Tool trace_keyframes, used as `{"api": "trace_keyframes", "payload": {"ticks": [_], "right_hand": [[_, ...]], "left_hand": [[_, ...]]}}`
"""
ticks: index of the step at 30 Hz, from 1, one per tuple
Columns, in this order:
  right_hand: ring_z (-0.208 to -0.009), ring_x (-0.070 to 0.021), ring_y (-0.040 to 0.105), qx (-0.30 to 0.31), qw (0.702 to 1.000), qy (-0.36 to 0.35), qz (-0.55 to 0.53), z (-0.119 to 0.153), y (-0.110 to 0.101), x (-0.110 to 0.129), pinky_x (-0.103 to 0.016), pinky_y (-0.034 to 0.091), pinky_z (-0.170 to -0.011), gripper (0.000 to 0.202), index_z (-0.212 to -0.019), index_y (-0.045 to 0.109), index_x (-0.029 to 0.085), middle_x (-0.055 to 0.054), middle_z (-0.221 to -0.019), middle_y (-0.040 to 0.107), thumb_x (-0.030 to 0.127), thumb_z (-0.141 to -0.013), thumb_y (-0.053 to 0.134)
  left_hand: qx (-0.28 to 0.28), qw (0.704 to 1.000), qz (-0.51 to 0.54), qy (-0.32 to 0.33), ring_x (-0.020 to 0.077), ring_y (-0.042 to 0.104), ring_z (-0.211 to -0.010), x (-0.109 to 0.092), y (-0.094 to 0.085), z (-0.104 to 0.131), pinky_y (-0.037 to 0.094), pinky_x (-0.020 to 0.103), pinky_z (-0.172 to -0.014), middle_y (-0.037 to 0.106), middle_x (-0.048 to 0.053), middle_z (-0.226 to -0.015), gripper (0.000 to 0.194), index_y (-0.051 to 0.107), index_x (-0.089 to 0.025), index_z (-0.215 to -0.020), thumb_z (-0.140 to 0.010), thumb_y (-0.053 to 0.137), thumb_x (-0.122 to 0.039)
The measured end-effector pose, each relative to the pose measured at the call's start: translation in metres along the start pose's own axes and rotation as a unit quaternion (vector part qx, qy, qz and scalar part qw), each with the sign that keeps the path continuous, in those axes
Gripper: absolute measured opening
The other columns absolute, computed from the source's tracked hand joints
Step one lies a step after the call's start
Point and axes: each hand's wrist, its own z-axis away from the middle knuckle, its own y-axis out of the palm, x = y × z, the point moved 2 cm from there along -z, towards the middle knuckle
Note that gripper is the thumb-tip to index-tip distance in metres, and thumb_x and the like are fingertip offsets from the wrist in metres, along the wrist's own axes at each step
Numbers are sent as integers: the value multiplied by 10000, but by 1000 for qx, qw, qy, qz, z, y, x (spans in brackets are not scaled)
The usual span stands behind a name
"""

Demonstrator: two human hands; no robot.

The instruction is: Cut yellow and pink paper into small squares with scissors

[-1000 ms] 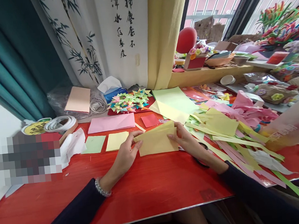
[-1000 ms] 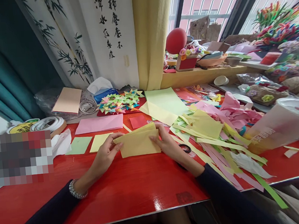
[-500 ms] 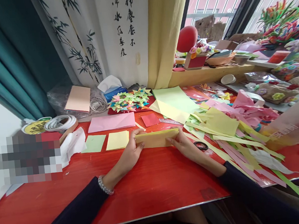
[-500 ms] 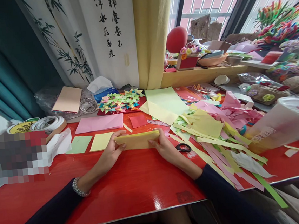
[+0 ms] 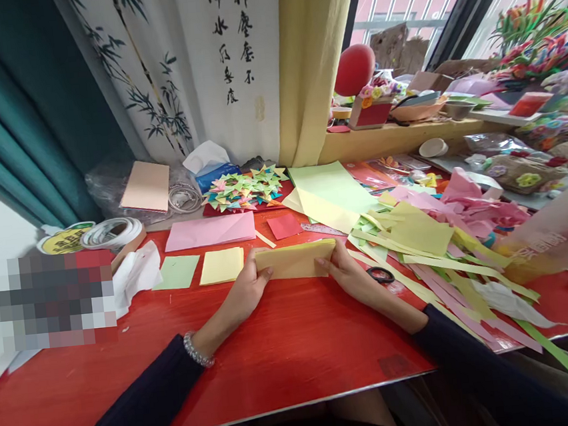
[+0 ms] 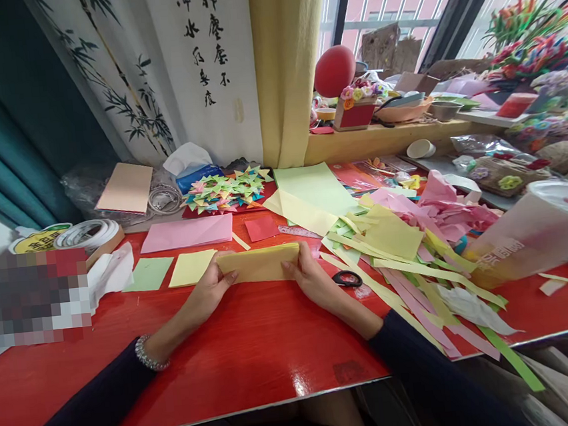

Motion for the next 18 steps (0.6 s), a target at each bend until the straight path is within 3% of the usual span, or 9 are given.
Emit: {"api": "trace_keyframes", "payload": {"ticks": [5, 9, 13, 18], "right_hand": [[-990, -184, 507, -12, 1000, -27, -3, -1, -2, -1, -344, 424, -890, 244, -1088, 373, 226, -70, -1072, 520, 320, -875, 445], [-1029, -200, 506, 14, 998, -13, 52, -3, -3, -7, -361, 419, -907, 276, -1120, 397, 206, -90, -1141, 523, 289, -863, 453], [-1004, -213, 538, 41, 996, -13, 81, -3, -4, -5, -376, 427, -888, 239, -1090, 494, 196, -80, -1120, 577, 248, -872, 412], [-968, -215, 588, 48, 998, 25, -18, -3, -9, 5, -370, 468, -839, 286, -1120, 539, 212, -60, -1089, 624, 306, -861, 464]], "left_hand": [[-10, 1000, -7, 11, 187, 504, -923, 0, -2, -1, 391, 340, -851, 534, 33, -937, 163, 428, -193, -1007, -873, 429, -286], [-10, 1000, 10, -19, 214, 486, -1073, 7, -2, -4, 378, 359, -916, 544, 78, -1096, 271, 387, -176, -1109, -864, 440, -279], [-25, 999, 4, -32, 228, 510, -1080, 9, -3, -4, 381, 378, -932, 571, 95, -1114, 291, 416, -163, -1094, -841, 479, -292], [-22, 994, 104, -23, 226, 537, -1080, -2, -5, -2, 427, 352, -897, 599, 85, -1149, 367, 470, -167, -1128, -792, 567, -278]]}}
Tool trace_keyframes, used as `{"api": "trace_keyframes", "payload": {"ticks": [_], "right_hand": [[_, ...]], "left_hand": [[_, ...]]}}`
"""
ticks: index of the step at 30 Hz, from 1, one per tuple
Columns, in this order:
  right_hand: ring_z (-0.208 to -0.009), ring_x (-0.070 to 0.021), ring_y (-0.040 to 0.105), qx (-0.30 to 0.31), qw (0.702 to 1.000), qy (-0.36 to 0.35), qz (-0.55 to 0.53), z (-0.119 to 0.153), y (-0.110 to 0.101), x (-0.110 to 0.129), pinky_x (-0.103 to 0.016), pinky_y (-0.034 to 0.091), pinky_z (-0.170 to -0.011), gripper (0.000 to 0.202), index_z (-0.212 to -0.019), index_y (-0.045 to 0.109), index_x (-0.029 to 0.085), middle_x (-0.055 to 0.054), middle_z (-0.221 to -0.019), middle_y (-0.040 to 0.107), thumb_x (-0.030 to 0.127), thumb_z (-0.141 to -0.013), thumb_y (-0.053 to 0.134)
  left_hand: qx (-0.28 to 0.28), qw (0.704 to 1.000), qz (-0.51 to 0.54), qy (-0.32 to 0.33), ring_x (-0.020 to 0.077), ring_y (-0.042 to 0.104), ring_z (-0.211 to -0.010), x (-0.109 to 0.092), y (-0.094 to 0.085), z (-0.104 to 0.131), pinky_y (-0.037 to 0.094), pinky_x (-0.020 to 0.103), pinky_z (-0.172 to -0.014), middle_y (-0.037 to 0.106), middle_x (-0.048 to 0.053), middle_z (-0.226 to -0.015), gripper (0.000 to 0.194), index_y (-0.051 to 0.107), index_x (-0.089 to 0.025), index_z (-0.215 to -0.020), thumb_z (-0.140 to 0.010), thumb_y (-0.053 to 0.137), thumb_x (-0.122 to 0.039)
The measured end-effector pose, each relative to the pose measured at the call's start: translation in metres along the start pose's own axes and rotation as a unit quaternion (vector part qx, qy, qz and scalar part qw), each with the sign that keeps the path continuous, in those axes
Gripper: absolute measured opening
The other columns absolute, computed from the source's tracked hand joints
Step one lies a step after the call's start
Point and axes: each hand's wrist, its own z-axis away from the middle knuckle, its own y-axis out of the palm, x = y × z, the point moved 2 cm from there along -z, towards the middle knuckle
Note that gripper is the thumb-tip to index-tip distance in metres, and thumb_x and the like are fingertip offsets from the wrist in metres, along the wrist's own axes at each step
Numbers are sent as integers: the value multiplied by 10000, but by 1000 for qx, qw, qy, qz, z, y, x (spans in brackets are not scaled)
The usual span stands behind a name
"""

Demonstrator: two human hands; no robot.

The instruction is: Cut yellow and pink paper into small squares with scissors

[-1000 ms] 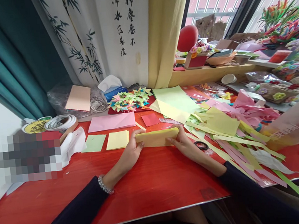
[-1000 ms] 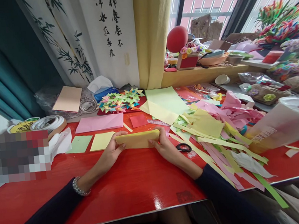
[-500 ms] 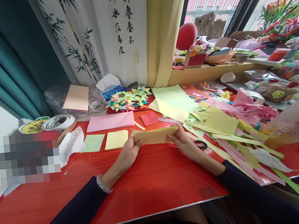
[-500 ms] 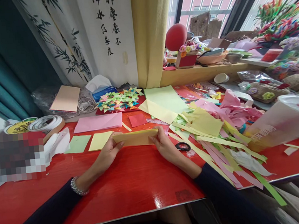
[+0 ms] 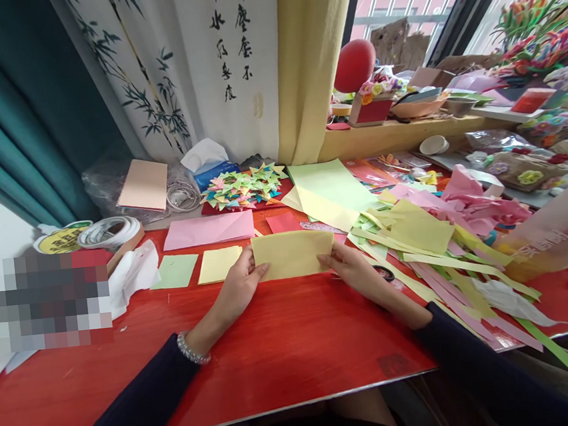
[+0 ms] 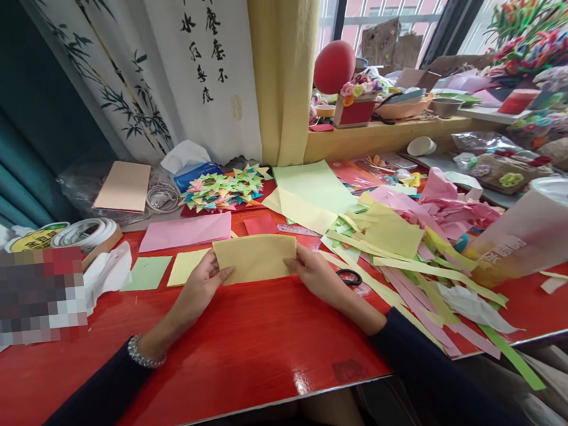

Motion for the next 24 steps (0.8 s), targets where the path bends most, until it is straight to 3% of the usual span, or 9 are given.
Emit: {"api": "trace_keyframes", "payload": {"ticks": [3, 7, 12, 18, 24], "right_hand": [[-943, -209, 608, 19, 993, 32, -109, 1, -2, 9, -349, 502, -790, 319, -1128, 554, 222, -54, -1064, 642, 337, -833, 517], [-795, -190, 642, 48, 982, 92, -160, 2, -3, 18, -305, 548, -610, 363, -1139, 559, 215, -65, -1007, 655, 348, -800, 569], [-559, -126, 625, 57, 973, 135, -179, 5, -3, 18, -196, 458, -388, 362, -1117, 567, 171, -64, -880, 652, 322, -788, 589], [-546, -65, 574, 52, 955, 181, -229, 6, -6, 19, -133, 384, -360, 321, -1073, 586, 177, -46, -857, 621, 332, -792, 604], [-512, -32, 530, 103, 957, 189, -194, 8, -10, 18, -121, 370, -385, 210, -901, 652, 130, -53, -836, 652, 274, -749, 658]], "left_hand": [[-9, 999, 43, -21, 215, 576, -1025, -6, -1, 1, 444, 336, -875, 633, 82, -1108, 392, 507, -159, -1134, -768, 606, -258], [0, 994, 91, -56, 211, 610, -961, -11, -1, 2, 467, 328, -829, 658, 90, -1064, 432, 511, -145, -1161, -751, 625, -224], [28, 989, 104, -103, 207, 633, -898, -13, -1, 4, 482, 305, -759, 664, 96, -1056, 449, 513, -146, -1163, -734, 634, -200], [8, 989, 91, -114, 186, 648, -813, -13, -6, 4, 482, 254, -652, 691, 84, -962, 466, 527, -149, -1158, -710, 651, -188], [-29, 990, 113, -83, 201, 648, -838, -14, -10, 3, 502, 266, -668, 695, 77, -956, 513, 524, -160, -1183, -692, 667, -191]]}}
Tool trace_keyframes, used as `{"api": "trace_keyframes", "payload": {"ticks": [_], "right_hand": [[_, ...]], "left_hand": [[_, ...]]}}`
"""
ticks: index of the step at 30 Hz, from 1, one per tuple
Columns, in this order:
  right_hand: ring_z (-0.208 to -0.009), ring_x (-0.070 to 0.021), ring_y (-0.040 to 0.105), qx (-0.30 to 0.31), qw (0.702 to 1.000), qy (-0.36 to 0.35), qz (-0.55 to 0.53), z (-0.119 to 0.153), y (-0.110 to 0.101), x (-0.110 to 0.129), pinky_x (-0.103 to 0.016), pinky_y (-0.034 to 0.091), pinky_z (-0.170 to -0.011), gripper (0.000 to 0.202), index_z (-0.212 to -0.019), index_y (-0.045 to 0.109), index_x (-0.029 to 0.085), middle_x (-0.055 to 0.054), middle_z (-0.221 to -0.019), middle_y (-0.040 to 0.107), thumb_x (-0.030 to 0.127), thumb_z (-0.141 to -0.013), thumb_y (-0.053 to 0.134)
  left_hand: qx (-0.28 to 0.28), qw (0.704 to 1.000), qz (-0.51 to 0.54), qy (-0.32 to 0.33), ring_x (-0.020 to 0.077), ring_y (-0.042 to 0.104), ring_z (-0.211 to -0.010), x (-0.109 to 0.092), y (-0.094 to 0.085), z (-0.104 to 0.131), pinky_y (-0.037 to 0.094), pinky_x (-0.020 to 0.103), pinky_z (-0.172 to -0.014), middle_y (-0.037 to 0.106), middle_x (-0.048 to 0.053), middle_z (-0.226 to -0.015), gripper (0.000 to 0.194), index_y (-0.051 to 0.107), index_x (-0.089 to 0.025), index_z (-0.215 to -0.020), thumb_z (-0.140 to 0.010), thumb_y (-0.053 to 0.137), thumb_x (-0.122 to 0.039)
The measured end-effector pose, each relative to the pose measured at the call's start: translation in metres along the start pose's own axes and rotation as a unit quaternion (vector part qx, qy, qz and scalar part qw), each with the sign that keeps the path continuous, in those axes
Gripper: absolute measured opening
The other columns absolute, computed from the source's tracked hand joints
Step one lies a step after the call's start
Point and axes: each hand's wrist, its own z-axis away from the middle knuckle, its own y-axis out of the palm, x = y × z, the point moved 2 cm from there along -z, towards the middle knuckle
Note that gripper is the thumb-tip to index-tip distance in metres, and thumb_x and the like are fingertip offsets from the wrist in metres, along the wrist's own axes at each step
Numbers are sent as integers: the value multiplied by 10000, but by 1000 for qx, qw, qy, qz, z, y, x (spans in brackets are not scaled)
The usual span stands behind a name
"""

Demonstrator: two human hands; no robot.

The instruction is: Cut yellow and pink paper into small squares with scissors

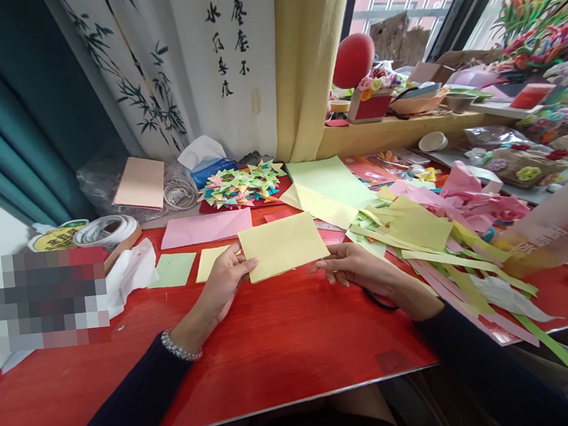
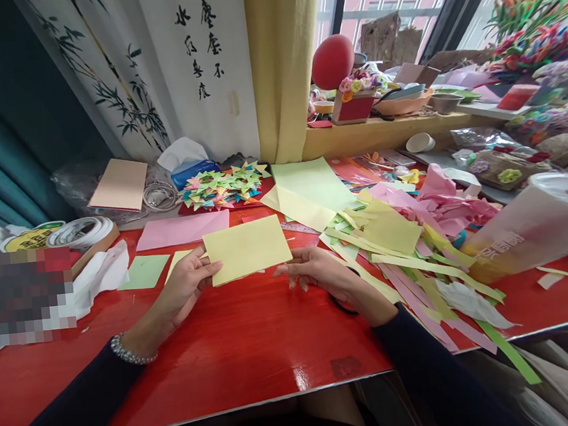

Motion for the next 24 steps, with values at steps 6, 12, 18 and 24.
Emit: {"api": "trace_keyframes", "payload": {"ticks": [6, 12, 18, 24], "right_hand": [[-471, -51, 548, -5, 1000, -7, 4, -2, -1, -3, -153, 366, -364, 231, -845, 649, 125, -57, -789, 677, 338, -757, 643], [-497, -80, 578, -15, 998, -35, 56, 1, -5, 0, -169, 398, -393, 260, -753, 636, 128, -46, -698, 656, 387, -766, 623], [-603, -131, 611, -67, 983, -54, 163, -1, -21, 2, -234, 459, -500, 277, -848, 672, 157, -65, -784, 672, 413, -771, 601], [-797, -245, 621, -332, 855, -106, 384, -4, -53, -2, -453, 461, -780, 306, -946, 677, 174, -92, -824, 672, 400, -828, 507]], "left_hand": [[-8, 1000, 9, 5, 213, 652, -863, 0, 1, 0, 522, 298, -703, 689, 86, -999, 499, 510, -157, -1189, -711, 652, -181], [-3, 1000, 13, 12, 197, 656, -835, -2, 0, 0, 521, 268, -669, 690, 85, -1002, 487, 508, -158, -1184, -718, 648, -181], [-38, 999, -7, 18, 154, 649, -766, -7, -8, -1, 495, 209, -607, 697, 57, -930, 502, 508, -168, -1188, -713, 666, -203], [-37, 991, -103, 74, 211, 626, -885, -3, -7, -1, 499, 310, -733, 674, 73, -990, 469, 481, -177, -1209, -766, 607, -269]]}}
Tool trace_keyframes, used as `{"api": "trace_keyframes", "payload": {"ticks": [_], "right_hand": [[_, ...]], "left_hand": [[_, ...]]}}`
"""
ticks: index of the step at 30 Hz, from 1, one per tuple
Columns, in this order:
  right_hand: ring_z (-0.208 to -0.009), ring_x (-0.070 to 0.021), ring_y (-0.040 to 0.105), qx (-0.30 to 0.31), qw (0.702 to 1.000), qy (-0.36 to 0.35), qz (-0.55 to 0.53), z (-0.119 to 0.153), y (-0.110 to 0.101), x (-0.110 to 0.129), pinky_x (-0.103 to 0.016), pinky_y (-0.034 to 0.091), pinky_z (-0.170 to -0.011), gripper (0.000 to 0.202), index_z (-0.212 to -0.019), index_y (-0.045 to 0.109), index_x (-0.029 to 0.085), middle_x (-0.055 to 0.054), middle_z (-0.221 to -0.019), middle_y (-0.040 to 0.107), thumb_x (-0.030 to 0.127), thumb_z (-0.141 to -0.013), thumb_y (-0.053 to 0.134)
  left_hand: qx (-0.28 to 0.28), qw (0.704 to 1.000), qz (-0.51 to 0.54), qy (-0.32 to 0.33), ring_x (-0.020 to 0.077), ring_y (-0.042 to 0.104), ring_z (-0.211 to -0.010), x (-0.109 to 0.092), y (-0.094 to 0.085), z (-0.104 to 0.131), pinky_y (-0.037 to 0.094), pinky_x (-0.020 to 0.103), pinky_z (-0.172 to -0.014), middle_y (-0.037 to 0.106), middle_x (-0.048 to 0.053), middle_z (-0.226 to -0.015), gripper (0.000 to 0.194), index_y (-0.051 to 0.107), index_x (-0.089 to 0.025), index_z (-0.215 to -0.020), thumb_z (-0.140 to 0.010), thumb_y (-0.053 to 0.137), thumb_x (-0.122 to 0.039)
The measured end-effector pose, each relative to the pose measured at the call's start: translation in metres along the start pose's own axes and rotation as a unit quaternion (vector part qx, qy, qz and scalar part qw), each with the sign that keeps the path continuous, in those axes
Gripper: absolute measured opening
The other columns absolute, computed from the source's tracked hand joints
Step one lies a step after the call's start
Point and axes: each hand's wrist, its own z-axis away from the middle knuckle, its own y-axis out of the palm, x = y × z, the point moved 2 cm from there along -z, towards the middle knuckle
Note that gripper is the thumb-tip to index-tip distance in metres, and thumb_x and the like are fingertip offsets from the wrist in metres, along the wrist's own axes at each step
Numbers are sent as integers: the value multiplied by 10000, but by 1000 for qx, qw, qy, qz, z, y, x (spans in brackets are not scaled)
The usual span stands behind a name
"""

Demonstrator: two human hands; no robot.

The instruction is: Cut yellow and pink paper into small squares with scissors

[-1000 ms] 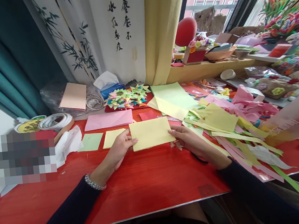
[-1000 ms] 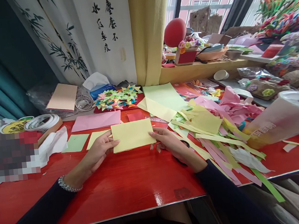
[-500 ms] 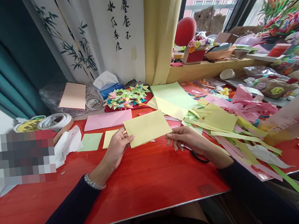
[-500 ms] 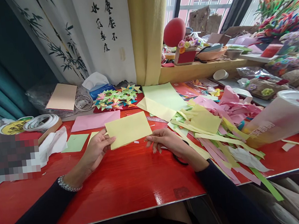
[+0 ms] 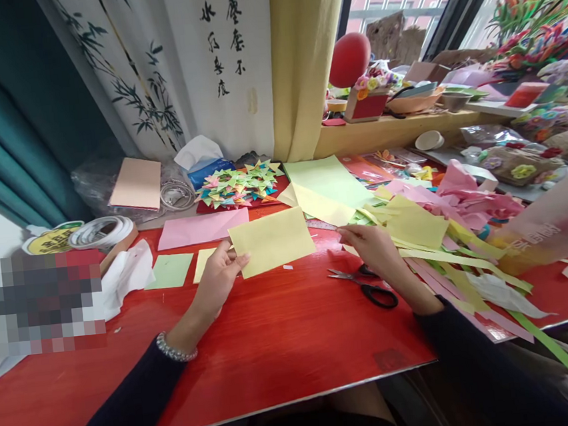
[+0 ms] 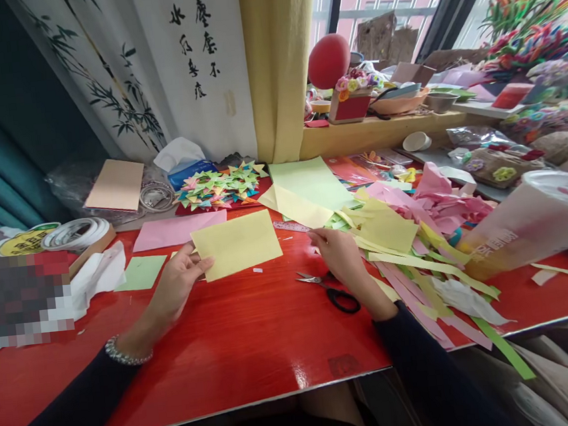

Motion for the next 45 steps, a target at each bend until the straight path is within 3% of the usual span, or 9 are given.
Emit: {"api": "trace_keyframes", "payload": {"ticks": [3, 5, 8, 10, 13, 16, 20, 28, 45], "right_hand": [[-1047, -276, 549, -29, 996, -36, -72, 1, 1, 7, -458, 431, -887, 471, -1173, 549, 202, -127, -1182, 564, 389, -748, 625], [-1150, -246, 488, 36, 977, -59, -200, 5, 8, 19, -408, 424, -932, 566, -1254, 455, 235, -109, -1306, 475, 393, -742, 639], [-1124, -204, 510, 129, 937, -86, -312, 11, 20, 36, -366, 432, -928, 520, -1274, 411, 254, -66, -1237, 543, 354, -795, 589], [-1039, -208, 553, 132, 942, -92, -295, 14, 26, 40, -362, 445, -891, 370, -1171, 514, 229, -51, -1119, 609, 344, -821, 551], [-952, -216, 570, 76, 967, -106, -217, 14, 29, 36, -350, 440, -849, 219, -974, 615, 202, -46, -994, 647, 340, -844, 505], [-908, -203, 571, 65, 972, -127, -185, 12, 31, 30, -325, 438, -806, 193, -963, 594, 210, -37, -956, 642, 322, -854, 481], [-846, -195, 570, 91, 975, -119, -166, 11, 36, 26, -322, 448, -748, 197, -1004, 527, 207, -43, -932, 621, 326, -861, 462], [-888, -224, 561, 83, 984, -123, -97, 13, 36, 29, -346, 435, -754, 167, -955, 513, 211, -60, -943, 620, 309, -881, 399], [-845, -241, 574, 133, 985, -93, -64, 13, 31, 33, -344, 437, -682, 200, -996, 465, 205, -77, -931, 631, 354, -871, 418]], "left_hand": [[-9, 996, -82, 43, 222, 609, -938, 2, 4, 2, 478, 326, -789, 663, 70, -1017, 429, 480, -195, -1200, -794, 574, -297], [-1, 993, -105, 61, 220, 594, -972, 3, 8, 4, 464, 323, -815, 655, 63, -1034, 388, 482, -205, -1185, -815, 547, -302], [29, 992, -103, 73, 207, 588, -967, 5, 12, 4, 448, 316, -830, 650, 50, -1028, 309, 496, -211, -1133, -840, 510, -311], [39, 988, -129, 70, 203, 595, -907, 8, 14, 2, 448, 316, -800, 655, 37, -972, 249, 520, -216, -1072, -847, 497, -320], [27, 967, -235, 100, 214, 568, -887, 10, 14, -1, 431, 330, -791, 624, 39, -931, 179, 570, -218, -978, -844, 495, -310], [16, 930, -333, 152, 228, 521, -936, 10, 13, -5, 397, 361, -846, 556, 61, -960, 203, 596, -211, -992, -859, 457, -277], [12, 909, -388, 151, 232, 509, -870, 12, 11, -9, 397, 374, -814, 521, 61, -887, 247, 602, -212, -1033, -865, 427, -257], [8, 968, -237, 87, 229, 578, -765, 12, 8, -8, 405, 303, -704, 652, 12, -791, 139, 616, -246, -904, -773, 584, -282], [25, 957, -274, 88, 226, 618, -783, 14, 5, -12, 430, 312, -703, 706, 12, -882, 221, 670, -247, -982, -792, 565, -292]]}}
